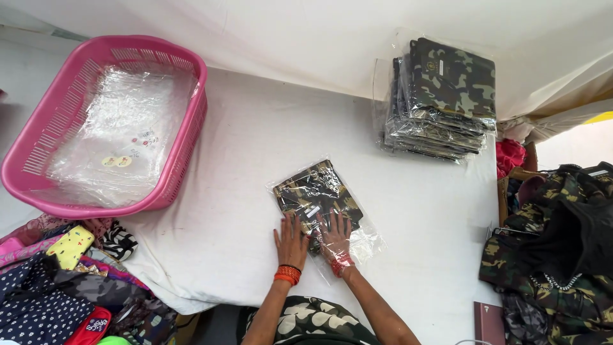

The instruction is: The person folds a pair of camouflage-patterned pants on a white table, then places them into a clear plastic bag. They repeat this process with another pair of pants, stacking the packaged items on the table.

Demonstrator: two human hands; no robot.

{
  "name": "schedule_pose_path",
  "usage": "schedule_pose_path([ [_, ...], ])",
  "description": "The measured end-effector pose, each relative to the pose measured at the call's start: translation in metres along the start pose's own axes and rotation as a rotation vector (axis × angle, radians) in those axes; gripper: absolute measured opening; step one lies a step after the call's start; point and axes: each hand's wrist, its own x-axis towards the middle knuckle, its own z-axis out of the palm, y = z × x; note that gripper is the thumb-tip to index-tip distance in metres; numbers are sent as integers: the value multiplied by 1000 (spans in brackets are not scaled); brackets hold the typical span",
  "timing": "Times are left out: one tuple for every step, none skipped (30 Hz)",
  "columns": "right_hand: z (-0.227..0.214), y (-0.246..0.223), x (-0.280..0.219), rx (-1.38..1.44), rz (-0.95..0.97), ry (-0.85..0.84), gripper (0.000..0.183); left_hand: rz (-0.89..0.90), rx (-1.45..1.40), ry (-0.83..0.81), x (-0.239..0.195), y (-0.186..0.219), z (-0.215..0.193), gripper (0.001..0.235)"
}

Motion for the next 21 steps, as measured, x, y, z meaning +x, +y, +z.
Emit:
schedule_pose_path([
  [-9,1,3,1,-2,1,65,-1,1,2,-4,3,-1,69],
  [-18,4,7,29,22,-90,65,98,-3,17,-6,7,-1,70],
  [-28,7,11,56,46,-182,65,198,-7,32,-9,11,-1,71],
  [-27,16,10,56,46,-181,65,198,-7,33,-11,14,-5,71],
  [-26,26,9,55,61,-187,68,284,34,-45,-13,16,-7,71],
  [-25,36,4,54,81,-198,71,371,74,-129,-18,20,-9,72],
  [-24,46,-2,52,85,-202,71,372,72,-134,-21,20,-12,72],
  [-24,57,-2,26,83,-172,74,326,187,-282,-18,21,-16,74],
  [-24,68,-3,-1,80,-141,77,277,304,-427,-15,22,-20,76],
  [-24,69,-6,-1,88,-143,77,282,306,-432,-17,22,-21,76],
  [-25,70,-9,-10,105,-210,78,288,320,-430,-19,22,-22,77],
  [-25,71,-7,-19,114,-271,80,288,333,-420,-18,21,-24,78],
  [-34,68,-4,-18,112,-267,80,287,334,-416,-17,20,-21,78],
  [-43,65,-3,-33,131,-324,82,299,318,-403,-17,18,-19,77],
  [-52,61,-2,-47,150,-380,85,311,302,-391,-18,17,-16,76],
  [-56,61,-8,-46,148,-377,85,311,304,-388,-20,18,-21,76],
  [-60,61,-14,-37,172,-439,85,281,275,-423,-22,19,-26,76],
  [-64,61,-18,-30,194,-500,86,251,245,-456,-23,20,-30,76],
  [-63,67,-31,-31,190,-496,86,249,245,-451,-30,14,-28,76],
  [-61,74,-47,0,198,-484,81,266,229,-418,-38,8,-25,75],
  [-59,81,-62,31,205,-472,76,283,213,-384,-46,3,-22,74],
])
